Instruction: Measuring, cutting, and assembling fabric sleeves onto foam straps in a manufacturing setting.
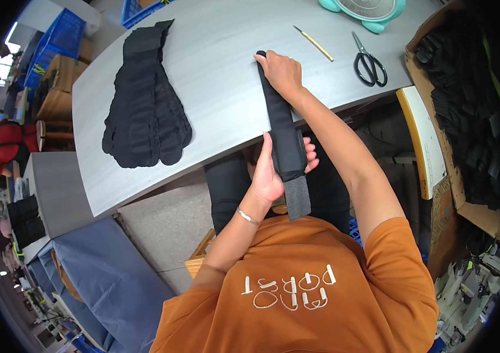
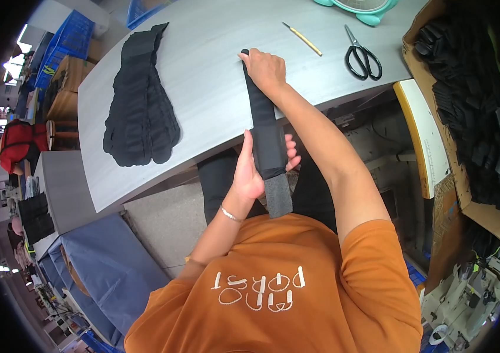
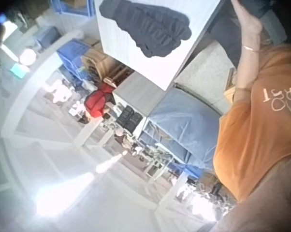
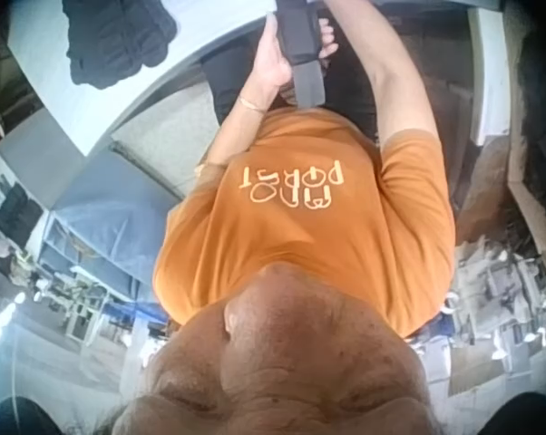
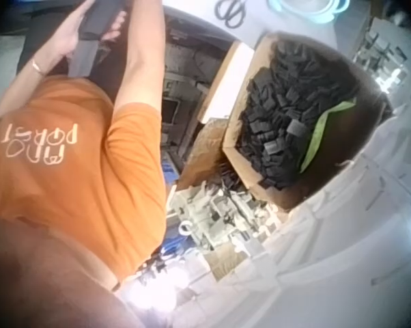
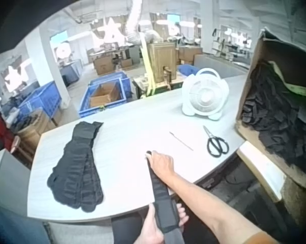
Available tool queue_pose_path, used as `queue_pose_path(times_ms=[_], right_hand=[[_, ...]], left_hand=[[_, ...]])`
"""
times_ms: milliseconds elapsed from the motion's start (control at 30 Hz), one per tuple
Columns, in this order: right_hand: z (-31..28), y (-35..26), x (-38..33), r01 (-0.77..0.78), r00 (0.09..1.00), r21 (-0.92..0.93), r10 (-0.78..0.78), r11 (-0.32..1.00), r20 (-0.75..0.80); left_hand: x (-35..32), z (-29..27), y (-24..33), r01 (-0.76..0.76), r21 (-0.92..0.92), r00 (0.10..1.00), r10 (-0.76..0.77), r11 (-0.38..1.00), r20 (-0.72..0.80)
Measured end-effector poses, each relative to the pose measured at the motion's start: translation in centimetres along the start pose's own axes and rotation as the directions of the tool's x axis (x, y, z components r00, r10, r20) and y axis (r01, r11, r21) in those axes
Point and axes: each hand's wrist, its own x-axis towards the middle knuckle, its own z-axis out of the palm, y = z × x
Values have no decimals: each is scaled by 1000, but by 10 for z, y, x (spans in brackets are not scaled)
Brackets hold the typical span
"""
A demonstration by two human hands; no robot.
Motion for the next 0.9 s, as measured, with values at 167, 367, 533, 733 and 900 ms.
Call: queue_pose_path(times_ms=[167, 367, 533, 733, 900], right_hand=[[-5, -6, 1, -65, 992, -23, 68, 998, 110], [-4, -11, 0, -43, 993, -54, 49, 998, 106], [-1, -4, 4, -76, 992, -42, 80, 996, 101], [-2, -5, 6, -86, 993, -36, 88, 996, 79], [2, -2, 6, -44, 999, -31, 44, 999, 12]], left_hand=[[16, 2, 9, 37, 13, 994, -38, 999, 98], [14, 0, 0, -8, 187, 998, 19, 982, -58], [-34, 5, -33, 47, 264, 996, -24, 963, -87], [-36, -11, -27, 54, 367, 998, -40, 929, -47], [-14, -1, 1, 81, 17, 994, -82, 997, 66]])
